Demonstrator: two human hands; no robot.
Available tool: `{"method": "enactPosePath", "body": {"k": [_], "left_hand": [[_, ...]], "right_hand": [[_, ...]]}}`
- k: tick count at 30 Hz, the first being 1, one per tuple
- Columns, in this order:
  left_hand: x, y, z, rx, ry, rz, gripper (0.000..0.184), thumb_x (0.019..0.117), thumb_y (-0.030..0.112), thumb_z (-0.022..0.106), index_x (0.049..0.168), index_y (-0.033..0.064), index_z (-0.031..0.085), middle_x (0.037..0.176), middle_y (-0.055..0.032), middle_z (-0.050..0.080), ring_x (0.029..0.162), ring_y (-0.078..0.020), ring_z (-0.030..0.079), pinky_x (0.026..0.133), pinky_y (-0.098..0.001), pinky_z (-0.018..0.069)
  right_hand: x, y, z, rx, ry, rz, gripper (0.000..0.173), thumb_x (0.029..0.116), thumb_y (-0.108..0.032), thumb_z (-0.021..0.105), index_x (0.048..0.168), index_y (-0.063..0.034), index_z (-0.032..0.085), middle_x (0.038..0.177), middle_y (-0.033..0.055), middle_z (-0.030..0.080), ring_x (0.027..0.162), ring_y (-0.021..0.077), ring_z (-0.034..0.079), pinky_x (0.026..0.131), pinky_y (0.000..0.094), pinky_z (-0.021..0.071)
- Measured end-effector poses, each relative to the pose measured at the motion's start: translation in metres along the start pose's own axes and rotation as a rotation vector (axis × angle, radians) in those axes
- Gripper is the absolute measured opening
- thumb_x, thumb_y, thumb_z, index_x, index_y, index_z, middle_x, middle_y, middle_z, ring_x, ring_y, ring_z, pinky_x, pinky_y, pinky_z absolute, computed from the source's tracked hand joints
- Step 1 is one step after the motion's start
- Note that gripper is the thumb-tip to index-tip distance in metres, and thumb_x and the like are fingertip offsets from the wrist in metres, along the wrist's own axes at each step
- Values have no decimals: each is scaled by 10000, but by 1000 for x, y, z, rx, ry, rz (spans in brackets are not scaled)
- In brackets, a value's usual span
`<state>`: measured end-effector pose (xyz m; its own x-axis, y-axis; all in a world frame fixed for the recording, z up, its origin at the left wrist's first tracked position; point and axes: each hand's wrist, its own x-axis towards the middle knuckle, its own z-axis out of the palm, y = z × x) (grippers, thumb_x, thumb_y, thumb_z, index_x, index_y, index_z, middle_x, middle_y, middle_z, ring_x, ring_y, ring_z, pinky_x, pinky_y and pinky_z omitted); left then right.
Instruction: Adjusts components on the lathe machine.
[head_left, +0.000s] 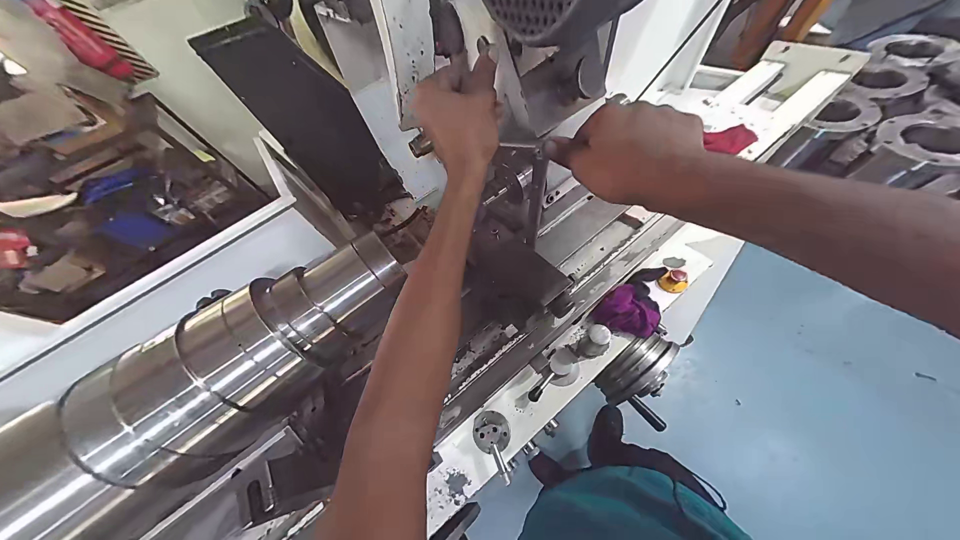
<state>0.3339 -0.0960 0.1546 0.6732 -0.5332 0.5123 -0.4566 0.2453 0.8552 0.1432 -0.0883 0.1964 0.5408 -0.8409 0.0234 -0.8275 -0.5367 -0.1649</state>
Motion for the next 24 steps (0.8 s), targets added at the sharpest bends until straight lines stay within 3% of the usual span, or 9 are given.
{"method": "enactPosePath", "body": {"k": [4, 7, 10, 12, 15, 18, 20, 22, 24], "left_hand": [[3, -6, -1, -70, -43, 39, 291, 974, 85, 629, 688, 65, 583, 570, -24, 592, 490, -133, 615, 501, -294, 566], [-1, 1, -6, -125, -119, -32, 237, 1005, 132, 629, 801, 12, 633, 644, -50, 625, 542, -147, 649, 547, -302, 596], [-17, 1, -22, -261, -112, -51, 403, 1119, 256, 408, 1032, -59, 644, 824, -96, 670, 693, -178, 682, 650, -342, 606], [-29, -6, -39, -192, 32, -116, 558, 1138, 352, 269, 995, -33, 647, 813, -94, 668, 716, -186, 659, 662, -377, 571], [-48, -30, -60, 330, -47, -347, 542, 1103, 403, 393, 1162, -64, 662, 1105, -234, 684, 1058, -336, 664, 938, -531, 511], [-56, -52, -65, 524, -314, -588, 709, 1102, 515, 327, 1313, -116, 569, 1325, -351, 577, 1266, -455, 571, 1057, -629, 432], [-58, -68, -64, 412, -304, -689, 627, 1108, 478, 353, 1322, -72, 566, 1236, -280, 626, 1109, -358, 648, 951, -539, 527], [-58, -80, -60, 218, -230, -778, 437, 1085, 379, 467, 1268, 1, 588, 1018, -150, 639, 800, -215, 635, 719, -399, 563], [-58, -80, -60, 150, -211, -806, 358, 1057, 320, 547, 1228, 14, 616, 961, -109, 642, 733, -171, 616, 675, -356, 556]], "right_hand": [[-2, -3, 3, 20, 2, 24, 737, 1033, -663, 340, 1062, 4, 654, 1124, 346, 626, 1134, 563, 579, 801, 765, 396], [0, 7, 2, 33, -3, -62, 702, 1041, -652, 336, 911, -24, 621, 918, 270, 613, 919, 486, 609, 687, 690, 400], [11, 24, 4, 139, -19, -211, 633, 1057, -590, 407, 834, -54, 657, 795, 164, 597, 766, 360, 582, 645, 618, 404], [22, 33, 4, 163, 26, -310, 598, 1057, -555, 441, 775, -64, 634, 738, 132, 569, 709, 327, 562, 608, 588, 392], [30, 37, -11, 136, 129, -300, 649, 1045, -597, 422, 877, -17, 658, 869, 240, 629, 857, 454, 632, 679, 691, 430], [12, 41, -25, 59, 238, -410, 637, 1057, -576, 389, 820, -25, 601, 780, 212, 581, 767, 442, 607, 606, 639, 398], [-10, 52, -20, -61, 393, -515, 623, 1058, -546, 374, 766, -19, 534, 674, 227, 546, 669, 492, 604, 526, 624, 378], [-29, 71, -13, -133, 502, -500, 640, 1066, -551, 350, 778, -4, 514, 646, 251, 538, 638, 530, 601, 504, 631, 379], [-41, 101, -8, -66, 508, -366, 668, 1059, -571, 358, 804, 17, 545, 673, 288, 563, 671, 565, 605, 521, 668, 381]]}}
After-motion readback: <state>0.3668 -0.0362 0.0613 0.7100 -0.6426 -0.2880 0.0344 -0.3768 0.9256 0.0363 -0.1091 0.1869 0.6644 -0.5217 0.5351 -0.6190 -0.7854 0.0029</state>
